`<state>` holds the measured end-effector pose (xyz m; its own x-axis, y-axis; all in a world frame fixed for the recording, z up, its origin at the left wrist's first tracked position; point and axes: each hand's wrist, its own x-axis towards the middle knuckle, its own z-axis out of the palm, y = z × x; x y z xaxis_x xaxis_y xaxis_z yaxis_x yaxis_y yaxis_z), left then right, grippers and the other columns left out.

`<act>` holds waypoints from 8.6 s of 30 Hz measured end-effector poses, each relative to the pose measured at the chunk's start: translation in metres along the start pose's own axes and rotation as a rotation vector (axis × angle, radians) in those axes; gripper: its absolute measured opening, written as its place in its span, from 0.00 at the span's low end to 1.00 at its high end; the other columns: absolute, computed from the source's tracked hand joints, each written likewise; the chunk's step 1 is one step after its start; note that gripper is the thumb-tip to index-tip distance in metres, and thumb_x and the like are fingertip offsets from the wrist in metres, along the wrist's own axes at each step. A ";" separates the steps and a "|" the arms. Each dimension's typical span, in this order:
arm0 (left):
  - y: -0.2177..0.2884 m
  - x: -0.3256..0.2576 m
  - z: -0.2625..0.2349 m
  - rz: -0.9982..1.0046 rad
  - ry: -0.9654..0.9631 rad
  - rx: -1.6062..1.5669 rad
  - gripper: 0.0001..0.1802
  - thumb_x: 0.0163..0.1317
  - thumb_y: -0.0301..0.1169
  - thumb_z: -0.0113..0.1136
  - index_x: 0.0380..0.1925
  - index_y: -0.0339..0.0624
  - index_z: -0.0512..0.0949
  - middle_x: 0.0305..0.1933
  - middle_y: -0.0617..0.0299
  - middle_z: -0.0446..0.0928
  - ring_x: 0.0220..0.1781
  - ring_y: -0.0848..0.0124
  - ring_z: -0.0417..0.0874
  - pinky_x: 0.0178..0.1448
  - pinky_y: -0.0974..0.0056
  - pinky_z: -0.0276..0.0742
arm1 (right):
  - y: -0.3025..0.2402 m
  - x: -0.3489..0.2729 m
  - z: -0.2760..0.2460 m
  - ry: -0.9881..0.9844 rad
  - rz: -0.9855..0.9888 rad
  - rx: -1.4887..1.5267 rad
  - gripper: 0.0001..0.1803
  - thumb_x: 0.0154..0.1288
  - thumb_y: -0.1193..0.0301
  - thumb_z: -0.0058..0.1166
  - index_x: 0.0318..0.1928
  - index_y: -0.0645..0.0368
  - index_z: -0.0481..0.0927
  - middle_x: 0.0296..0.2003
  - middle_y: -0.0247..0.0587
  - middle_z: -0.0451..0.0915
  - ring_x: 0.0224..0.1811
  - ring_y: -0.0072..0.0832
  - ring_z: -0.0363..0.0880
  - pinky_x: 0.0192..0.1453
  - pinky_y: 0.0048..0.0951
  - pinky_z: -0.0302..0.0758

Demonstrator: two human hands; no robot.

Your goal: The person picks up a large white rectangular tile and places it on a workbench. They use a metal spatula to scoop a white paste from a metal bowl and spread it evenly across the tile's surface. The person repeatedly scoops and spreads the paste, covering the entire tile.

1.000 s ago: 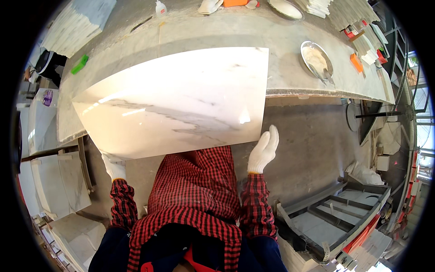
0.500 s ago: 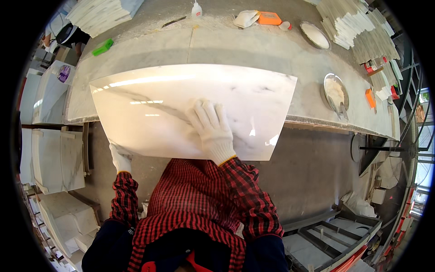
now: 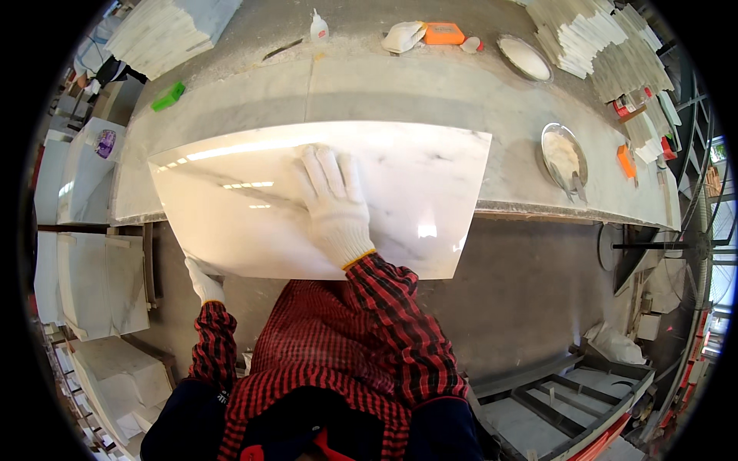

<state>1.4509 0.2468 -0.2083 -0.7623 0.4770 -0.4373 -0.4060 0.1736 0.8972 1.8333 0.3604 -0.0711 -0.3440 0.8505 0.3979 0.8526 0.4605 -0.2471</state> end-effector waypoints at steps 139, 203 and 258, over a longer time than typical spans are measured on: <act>0.108 -0.102 -0.009 0.557 -0.759 -0.347 0.27 0.85 0.44 0.28 0.28 0.45 0.69 0.26 0.66 0.59 0.35 0.68 0.66 0.73 0.49 0.60 | 0.054 -0.288 -0.009 1.692 0.408 1.079 0.22 0.87 0.57 0.32 0.45 0.62 0.73 0.33 0.30 0.75 0.35 0.28 0.74 0.59 0.36 0.74; 0.277 -0.215 0.083 0.514 -1.232 0.568 0.30 0.75 0.45 0.57 0.68 0.34 0.74 0.64 0.53 0.80 0.64 0.68 0.78 0.70 0.62 0.71 | 0.130 -0.312 -0.108 0.692 0.902 1.255 0.35 0.84 0.50 0.42 0.74 0.69 0.65 0.71 0.44 0.70 0.71 0.35 0.69 0.76 0.37 0.66; 0.247 -0.089 0.306 0.340 -1.041 0.782 0.27 0.75 0.47 0.57 0.60 0.34 0.80 0.51 0.53 0.85 0.52 0.66 0.84 0.60 0.62 0.78 | 0.156 -0.216 -0.019 0.832 1.633 1.199 0.51 0.74 0.30 0.41 0.80 0.59 0.59 0.80 0.40 0.58 0.80 0.40 0.59 0.83 0.42 0.57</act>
<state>1.5723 0.5105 0.0712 0.1091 0.9617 -0.2515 0.3839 0.1926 0.9031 2.0475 0.2436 -0.1792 0.7027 0.4253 -0.5704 -0.5560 -0.1719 -0.8132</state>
